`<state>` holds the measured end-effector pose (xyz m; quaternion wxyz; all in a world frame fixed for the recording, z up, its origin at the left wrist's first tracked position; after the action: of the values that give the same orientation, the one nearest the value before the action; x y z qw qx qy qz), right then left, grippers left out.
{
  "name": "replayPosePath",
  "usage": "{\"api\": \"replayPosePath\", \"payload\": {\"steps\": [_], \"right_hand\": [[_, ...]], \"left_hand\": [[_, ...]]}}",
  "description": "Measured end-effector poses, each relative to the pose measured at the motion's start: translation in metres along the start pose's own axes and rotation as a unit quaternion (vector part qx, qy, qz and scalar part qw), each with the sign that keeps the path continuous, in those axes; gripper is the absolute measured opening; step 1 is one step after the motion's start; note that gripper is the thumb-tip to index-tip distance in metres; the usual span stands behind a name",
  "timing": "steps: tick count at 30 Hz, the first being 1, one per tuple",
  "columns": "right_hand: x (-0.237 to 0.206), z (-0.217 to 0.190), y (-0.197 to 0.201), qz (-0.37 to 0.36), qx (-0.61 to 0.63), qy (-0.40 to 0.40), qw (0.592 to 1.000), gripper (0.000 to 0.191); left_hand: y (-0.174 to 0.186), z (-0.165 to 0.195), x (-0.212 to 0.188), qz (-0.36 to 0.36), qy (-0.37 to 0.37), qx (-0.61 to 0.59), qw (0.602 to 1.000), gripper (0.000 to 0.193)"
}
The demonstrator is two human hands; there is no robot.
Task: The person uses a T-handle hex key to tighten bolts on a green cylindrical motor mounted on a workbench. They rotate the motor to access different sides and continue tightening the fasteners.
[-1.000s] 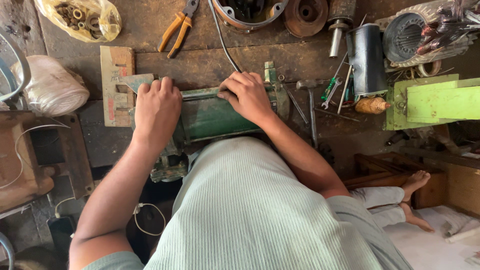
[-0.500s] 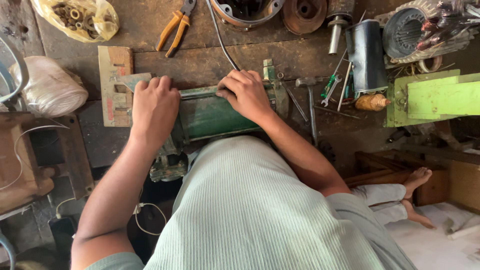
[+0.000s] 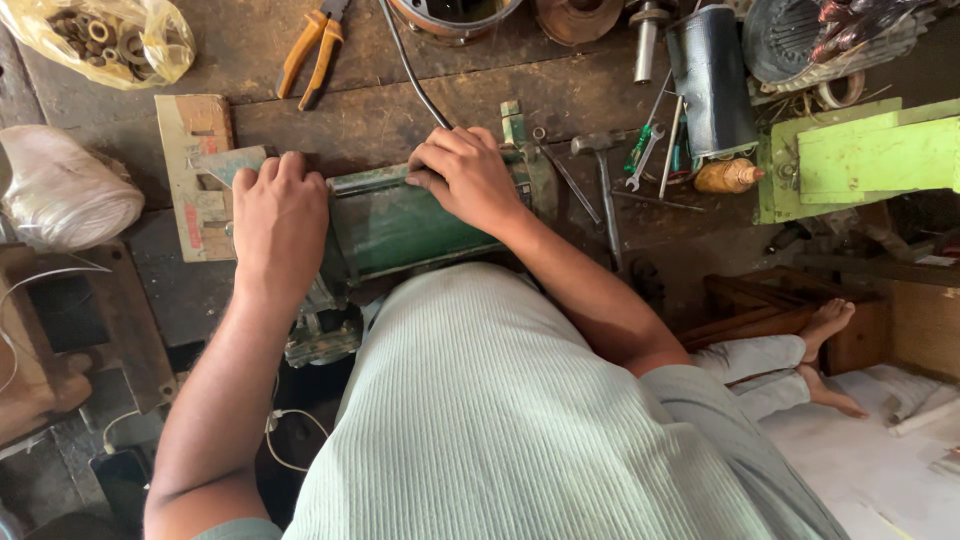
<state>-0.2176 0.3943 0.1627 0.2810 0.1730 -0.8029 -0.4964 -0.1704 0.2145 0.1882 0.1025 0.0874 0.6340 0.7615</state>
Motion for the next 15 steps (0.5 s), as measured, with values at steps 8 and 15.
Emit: {"api": "replayPosePath", "payload": {"steps": [8, 15], "right_hand": [[0.0004, 0.0005, -0.0044, -0.002, -0.001, 0.000, 1.000, 0.013], [0.0031, -0.0009, -0.0036, 0.004, -0.007, 0.008, 1.000, 0.012]], "left_hand": [[-0.0032, -0.0036, 0.0020, -0.005, 0.012, -0.016, 1.000, 0.011], [-0.0010, -0.0039, 0.0019, 0.010, 0.004, -0.008, 1.000, 0.008]]}}
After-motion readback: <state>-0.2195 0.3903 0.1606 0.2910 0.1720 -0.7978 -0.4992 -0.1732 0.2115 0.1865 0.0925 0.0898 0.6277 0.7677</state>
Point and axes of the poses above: each hand's wrist, its own x-axis towards the middle knuckle, its own y-axis out of the back of the hand, z = x × y, the point moved 8 cm from there along x, towards the middle knuckle, and after that the axes turned 14 degrees about -x, right-handed, at the moved point
